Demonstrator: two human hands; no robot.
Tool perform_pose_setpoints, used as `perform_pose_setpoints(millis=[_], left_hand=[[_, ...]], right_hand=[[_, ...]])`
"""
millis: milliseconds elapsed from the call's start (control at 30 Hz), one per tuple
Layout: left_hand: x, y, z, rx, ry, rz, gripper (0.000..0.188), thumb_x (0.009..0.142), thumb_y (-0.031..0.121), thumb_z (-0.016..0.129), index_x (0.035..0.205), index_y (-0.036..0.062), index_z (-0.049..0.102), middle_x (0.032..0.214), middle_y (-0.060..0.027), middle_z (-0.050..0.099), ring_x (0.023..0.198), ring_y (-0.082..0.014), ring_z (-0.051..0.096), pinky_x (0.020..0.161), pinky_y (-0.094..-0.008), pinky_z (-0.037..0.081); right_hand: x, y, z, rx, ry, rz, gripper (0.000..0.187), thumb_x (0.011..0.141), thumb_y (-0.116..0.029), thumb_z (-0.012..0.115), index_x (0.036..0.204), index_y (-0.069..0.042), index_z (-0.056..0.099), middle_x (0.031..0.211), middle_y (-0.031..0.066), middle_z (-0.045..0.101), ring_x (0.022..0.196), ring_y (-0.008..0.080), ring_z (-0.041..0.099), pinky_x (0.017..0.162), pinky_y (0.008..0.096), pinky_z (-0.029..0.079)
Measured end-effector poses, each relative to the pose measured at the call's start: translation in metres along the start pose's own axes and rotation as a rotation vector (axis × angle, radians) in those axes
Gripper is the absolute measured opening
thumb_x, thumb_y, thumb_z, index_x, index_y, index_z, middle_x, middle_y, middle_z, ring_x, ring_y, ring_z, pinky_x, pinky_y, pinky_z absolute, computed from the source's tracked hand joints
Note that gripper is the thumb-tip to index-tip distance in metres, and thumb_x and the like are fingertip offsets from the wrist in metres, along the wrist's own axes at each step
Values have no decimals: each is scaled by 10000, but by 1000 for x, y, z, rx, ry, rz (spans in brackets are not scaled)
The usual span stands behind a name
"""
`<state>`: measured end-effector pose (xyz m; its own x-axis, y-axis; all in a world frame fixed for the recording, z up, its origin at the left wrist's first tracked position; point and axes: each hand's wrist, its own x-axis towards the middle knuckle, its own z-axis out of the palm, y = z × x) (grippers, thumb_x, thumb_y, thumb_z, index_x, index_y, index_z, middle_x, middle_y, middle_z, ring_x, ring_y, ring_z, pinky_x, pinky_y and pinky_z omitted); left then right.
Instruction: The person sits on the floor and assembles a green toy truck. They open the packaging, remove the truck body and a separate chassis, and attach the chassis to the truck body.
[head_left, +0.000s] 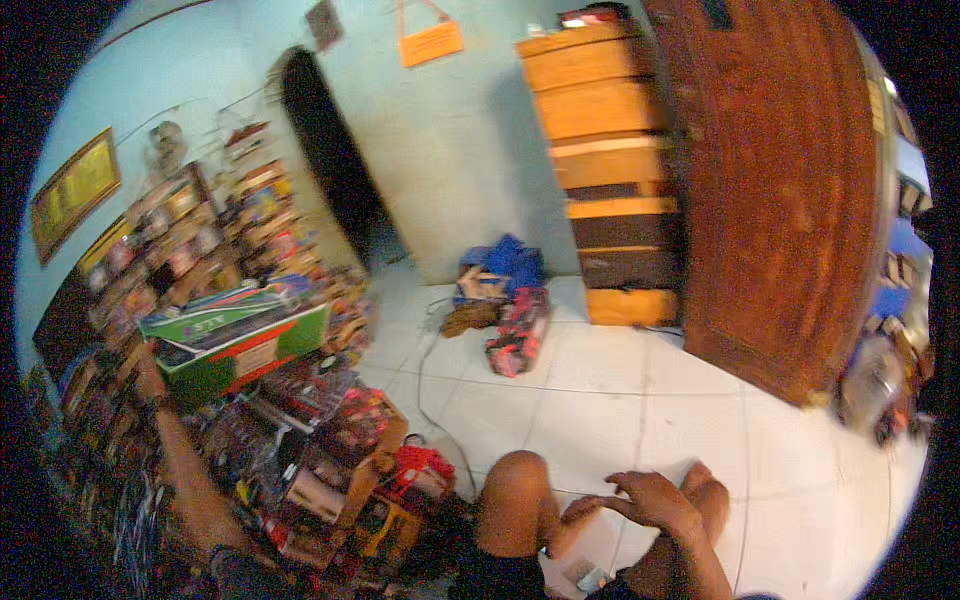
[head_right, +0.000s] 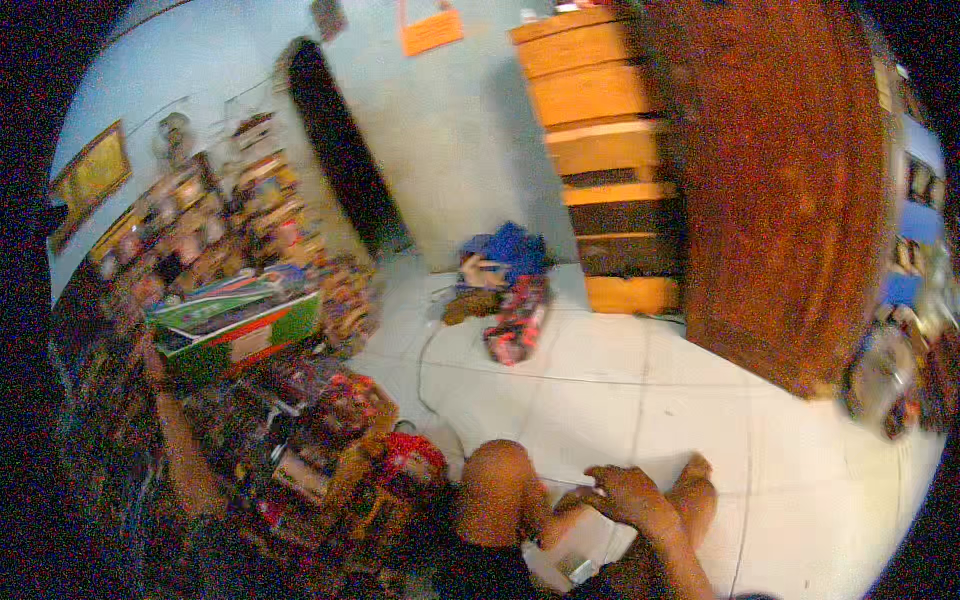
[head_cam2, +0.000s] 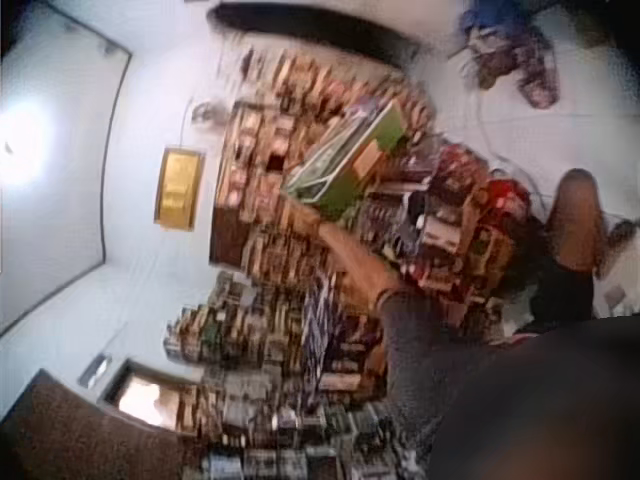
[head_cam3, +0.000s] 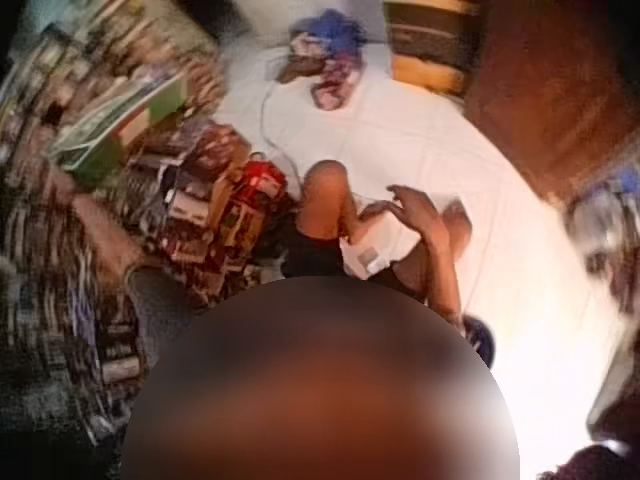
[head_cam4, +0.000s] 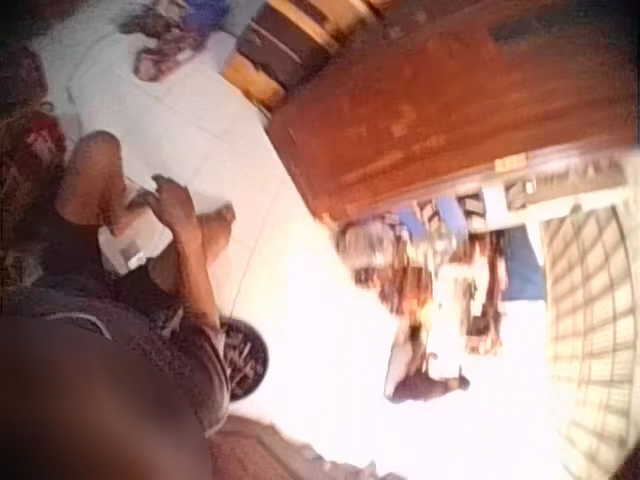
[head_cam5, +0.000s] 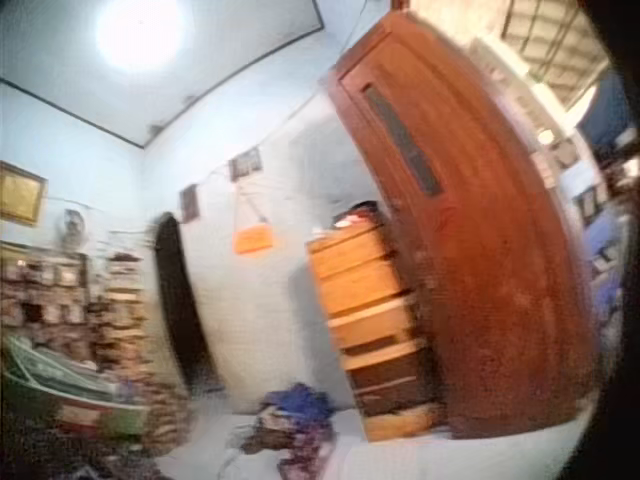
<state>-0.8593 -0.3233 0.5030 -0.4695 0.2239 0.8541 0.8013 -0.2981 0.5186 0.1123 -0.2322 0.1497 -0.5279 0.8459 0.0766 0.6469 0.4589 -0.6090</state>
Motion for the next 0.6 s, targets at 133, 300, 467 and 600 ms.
perform_pose_setpoints(millis=[133, 300, 467, 600], left_hand=[[37, 104, 124, -33, -230, 152, 501, 1018, 329, 489, 1455, 95, 418, 1330, -132, 574, 1227, -225, 540, 1100, -389, 394], [-16, 272, 256, -193, -421, 492, 617, 996, 283, 586, 1535, 141, 319, 1339, -192, 590, 1245, -244, 576, 1106, -401, 407], [-139, 390, 340, -444, -457, 402, 601, 943, 259, 667, 1476, 101, 437, 1315, -138, 607, 1178, -209, 607, 1061, -354, 439], [-276, 442, 375, -783, -625, 160, 663, 850, 196, 766, 1434, 48, 488, 1304, -135, 582, 1161, -198, 579, 1013, -341, 459]], right_hand=[[2, 13, 3, -108, 75, 78, 556, 923, -514, 607, 1198, -32, 646, 1025, 177, 719, 941, 361, 685, 841, 446, 533], [-32, 14, -2, -13, 320, 190, 481, 931, -477, 610, 1147, -49, 653, 990, 178, 716, 920, 360, 683, 821, 450, 539], [-53, -4, -16, 131, 691, 110, 415, 932, -325, 674, 1255, -74, 602, 1040, 150, 714, 907, 321, 692, 809, 416, 545], [-35, -32, 16, 133, 687, -4, 802, 875, -349, 749, 1523, -165, 314, 1369, 133, 575, 1109, 280, 638, 869, 374, 543]])
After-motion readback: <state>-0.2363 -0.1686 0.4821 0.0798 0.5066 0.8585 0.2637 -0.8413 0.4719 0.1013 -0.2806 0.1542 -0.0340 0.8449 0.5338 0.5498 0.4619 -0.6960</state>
